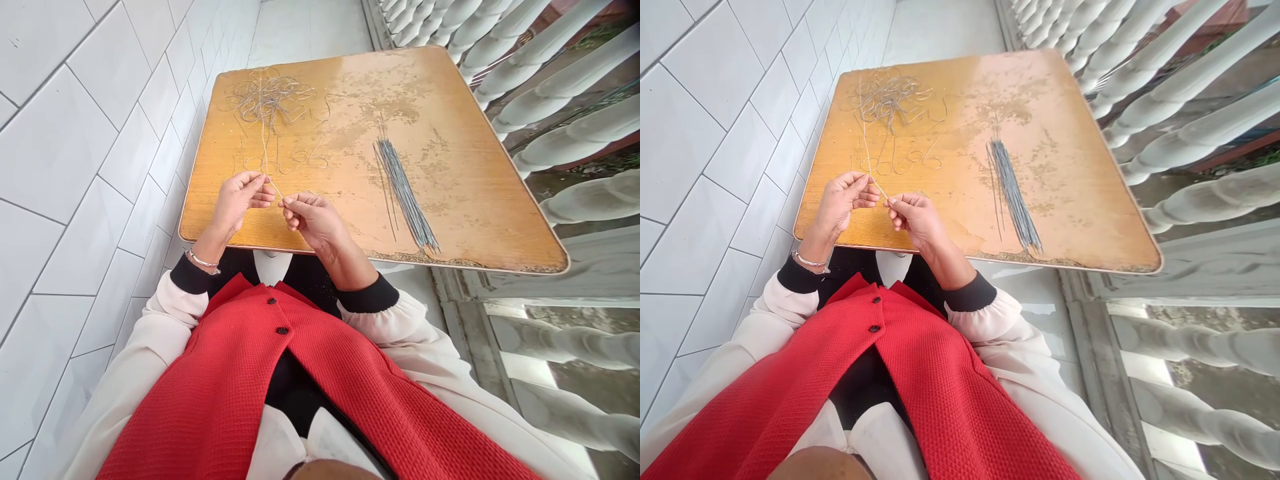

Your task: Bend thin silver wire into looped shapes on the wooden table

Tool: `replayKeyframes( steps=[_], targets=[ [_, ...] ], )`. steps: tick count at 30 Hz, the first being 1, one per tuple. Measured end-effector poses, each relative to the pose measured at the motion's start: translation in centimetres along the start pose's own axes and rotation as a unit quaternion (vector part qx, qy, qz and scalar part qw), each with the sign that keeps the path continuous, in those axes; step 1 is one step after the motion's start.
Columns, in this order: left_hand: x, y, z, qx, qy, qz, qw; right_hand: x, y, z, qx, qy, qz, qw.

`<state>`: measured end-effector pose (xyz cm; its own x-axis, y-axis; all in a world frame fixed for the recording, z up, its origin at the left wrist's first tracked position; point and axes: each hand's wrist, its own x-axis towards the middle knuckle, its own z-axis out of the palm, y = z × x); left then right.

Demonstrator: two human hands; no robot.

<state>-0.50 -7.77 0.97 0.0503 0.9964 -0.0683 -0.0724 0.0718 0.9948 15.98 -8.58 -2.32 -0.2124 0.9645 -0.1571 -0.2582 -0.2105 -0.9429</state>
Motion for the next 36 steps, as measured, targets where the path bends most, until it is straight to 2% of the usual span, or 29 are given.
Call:
replayKeyframes(
  steps=[11,18,29,36],
  targets=[
    [0.4,0.7,-0.3,0.01,0.045,0.045,0.998,-0.7,-0.3,-0.1,-0.016,-0.012,0.009,1.0],
    [0.2,0.2,-0.3,-0.029,0.056,0.056,0.996,-1.0,0.0,-0.3,0.066,0.045,-0.023,0.996],
    [-0.3,-0.8,0.7,-0.095,0.078,0.044,0.991,-1.2,2.2,0.1,0.064,0.053,-0.164,0.983],
    [-0.8,-1.2,1.5,-0.13,0.055,0.034,0.989,-0.4,2.2,0.7,0.046,0.113,-0.2,0.972]
  ],
)
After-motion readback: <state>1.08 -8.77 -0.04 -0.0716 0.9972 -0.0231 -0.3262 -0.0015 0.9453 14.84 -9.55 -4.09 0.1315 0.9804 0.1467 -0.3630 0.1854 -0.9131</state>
